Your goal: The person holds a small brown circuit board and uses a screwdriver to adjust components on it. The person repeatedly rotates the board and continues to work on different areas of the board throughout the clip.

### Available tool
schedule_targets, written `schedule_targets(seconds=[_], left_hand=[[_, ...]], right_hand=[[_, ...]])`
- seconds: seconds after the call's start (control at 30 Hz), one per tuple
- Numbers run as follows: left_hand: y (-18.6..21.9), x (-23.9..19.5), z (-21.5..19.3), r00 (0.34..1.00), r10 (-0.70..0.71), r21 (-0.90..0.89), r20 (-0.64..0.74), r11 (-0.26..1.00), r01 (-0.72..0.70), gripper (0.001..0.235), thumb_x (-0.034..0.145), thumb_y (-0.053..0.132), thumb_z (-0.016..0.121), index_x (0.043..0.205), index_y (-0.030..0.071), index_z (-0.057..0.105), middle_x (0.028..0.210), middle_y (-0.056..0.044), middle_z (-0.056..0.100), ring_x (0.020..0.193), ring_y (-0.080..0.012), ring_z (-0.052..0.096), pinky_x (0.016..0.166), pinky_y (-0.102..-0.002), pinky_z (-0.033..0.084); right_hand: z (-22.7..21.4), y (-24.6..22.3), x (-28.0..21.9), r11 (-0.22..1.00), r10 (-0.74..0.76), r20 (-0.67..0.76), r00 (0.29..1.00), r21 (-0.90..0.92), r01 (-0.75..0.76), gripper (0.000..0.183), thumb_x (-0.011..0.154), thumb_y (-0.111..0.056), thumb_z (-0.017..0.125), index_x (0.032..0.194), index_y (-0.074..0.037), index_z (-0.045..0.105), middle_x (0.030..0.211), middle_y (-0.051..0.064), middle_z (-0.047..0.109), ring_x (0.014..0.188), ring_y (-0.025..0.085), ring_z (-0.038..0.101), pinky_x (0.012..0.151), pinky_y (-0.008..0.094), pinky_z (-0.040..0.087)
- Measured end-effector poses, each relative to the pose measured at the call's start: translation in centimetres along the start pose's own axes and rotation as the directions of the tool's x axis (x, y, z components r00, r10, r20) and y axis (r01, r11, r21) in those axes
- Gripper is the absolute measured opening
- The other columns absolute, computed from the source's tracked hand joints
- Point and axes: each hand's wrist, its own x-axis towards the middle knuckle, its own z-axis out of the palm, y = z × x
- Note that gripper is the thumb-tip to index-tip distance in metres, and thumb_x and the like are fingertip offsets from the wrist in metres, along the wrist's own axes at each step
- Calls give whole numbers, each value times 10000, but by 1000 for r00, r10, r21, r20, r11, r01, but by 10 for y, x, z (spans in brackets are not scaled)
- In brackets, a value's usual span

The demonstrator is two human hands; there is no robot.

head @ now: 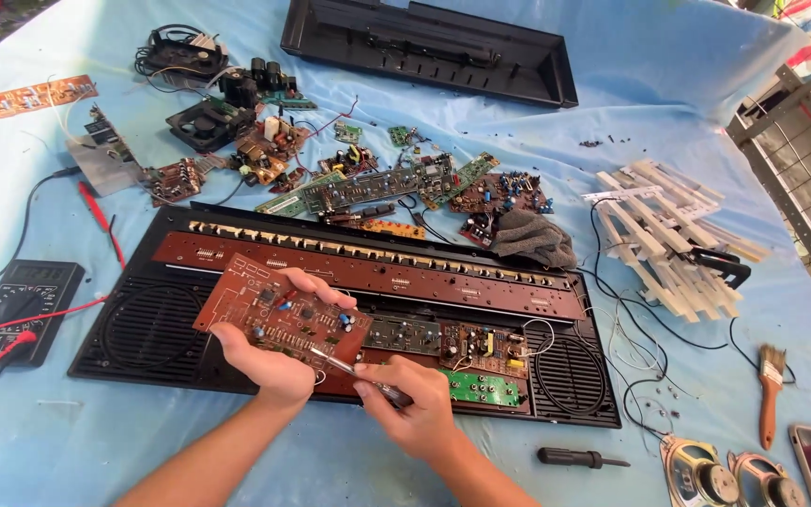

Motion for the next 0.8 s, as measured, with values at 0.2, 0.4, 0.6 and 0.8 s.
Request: schedule_targets(seconds=[0.2, 0.4, 0.6, 0.8], left_hand=[[0, 1, 1, 1000, -8, -41, 23, 999, 9, 817, 856, 811, 304, 1038, 65, 583, 875, -120, 647, 831, -316, 687, 765, -449, 540], [-5, -1, -4, 999, -16, -64, 40, 998, 19, 838, 845, 827, 314, 1050, 60, 582, 892, -126, 647, 856, -311, 676, 791, -458, 543], [-11, 2, -13, 996, -18, -13, 85, 1000, 19, 810, 868, 817, 324, 1071, 72, 569, 910, -116, 649, 890, -304, 697, 803, -445, 544], [-11, 5, -14, 997, -28, -37, 74, 999, 31, 805, 870, 809, 327, 1068, 70, 577, 907, -113, 648, 871, -307, 699, 790, -436, 536]], right_hand=[[-2, 1, 5, 942, -219, -5, 976, -261, 210, 256, 744, 3, 828, 980, -61, 754, 647, -10, 555, 468, 126, 383, 435, 266, 340], [-5, -9, 10, 935, -240, 18, 971, -265, 236, 234, 749, 24, 819, 962, -37, 742, 648, 12, 598, 454, 122, 408, 423, 261, 352], [-7, 2, 4, 991, 125, 66, 990, 43, -128, 153, 833, -1, 747, 985, 14, 746, 833, 75, 776, 524, 99, 502, 474, 235, 397], [-6, 2, 5, 987, 143, 64, 988, 62, -147, 162, 839, -2, 749, 999, 19, 755, 877, 77, 793, 540, 97, 510, 488, 231, 411]])
